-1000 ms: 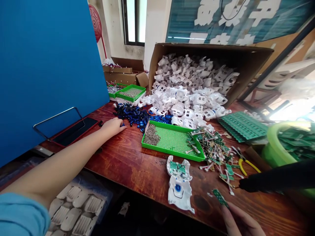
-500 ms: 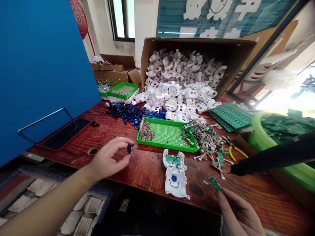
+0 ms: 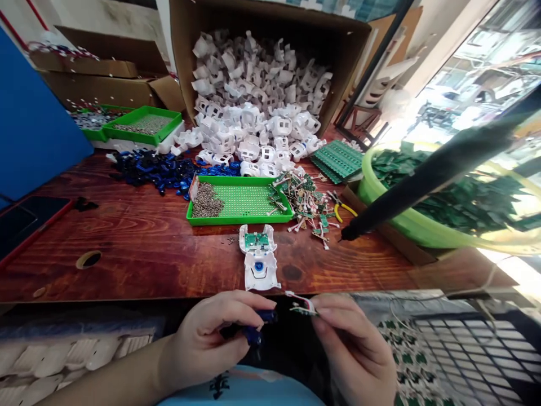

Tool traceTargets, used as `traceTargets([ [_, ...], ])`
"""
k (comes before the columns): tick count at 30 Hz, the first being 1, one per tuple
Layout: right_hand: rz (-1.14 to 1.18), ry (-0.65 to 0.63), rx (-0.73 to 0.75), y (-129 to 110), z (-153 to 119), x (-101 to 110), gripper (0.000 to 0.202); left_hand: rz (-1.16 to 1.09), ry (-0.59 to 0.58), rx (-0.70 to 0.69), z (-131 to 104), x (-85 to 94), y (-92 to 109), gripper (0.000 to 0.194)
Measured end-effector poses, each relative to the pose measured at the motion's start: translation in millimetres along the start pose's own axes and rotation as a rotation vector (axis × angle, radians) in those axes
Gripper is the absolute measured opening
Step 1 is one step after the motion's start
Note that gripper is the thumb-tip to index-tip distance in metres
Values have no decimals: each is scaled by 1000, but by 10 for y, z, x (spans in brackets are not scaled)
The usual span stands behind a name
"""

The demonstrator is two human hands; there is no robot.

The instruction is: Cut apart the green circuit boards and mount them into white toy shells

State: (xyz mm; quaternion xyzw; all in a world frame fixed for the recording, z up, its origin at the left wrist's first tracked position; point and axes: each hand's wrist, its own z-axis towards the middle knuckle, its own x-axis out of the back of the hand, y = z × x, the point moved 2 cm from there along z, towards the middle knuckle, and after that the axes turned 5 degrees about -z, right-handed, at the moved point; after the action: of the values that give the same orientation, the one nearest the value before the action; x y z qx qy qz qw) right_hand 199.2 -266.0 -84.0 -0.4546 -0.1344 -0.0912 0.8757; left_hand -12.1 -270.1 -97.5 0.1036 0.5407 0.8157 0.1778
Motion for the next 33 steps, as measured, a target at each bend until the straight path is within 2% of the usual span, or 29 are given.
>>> traceTargets([
  [3,-3,-81,36,-48,9,-34,40,-241,41,105,-31,-74,-61,44],
  [7,-32,-153,79,-75,24,-75,43,-375,77,110,-12,-157,-37,44],
  [15,-11,-224,113,-116,83,-120,44,-271,22,153,-26,-161,-66,35],
  [24,-11,-250,104,-88,76,-120,45,-244,26,184,-37,-141,-125,38],
  [33,-12,-213,64,-68,37,-114,45,-297,57,164,76,-155,-16,39],
])
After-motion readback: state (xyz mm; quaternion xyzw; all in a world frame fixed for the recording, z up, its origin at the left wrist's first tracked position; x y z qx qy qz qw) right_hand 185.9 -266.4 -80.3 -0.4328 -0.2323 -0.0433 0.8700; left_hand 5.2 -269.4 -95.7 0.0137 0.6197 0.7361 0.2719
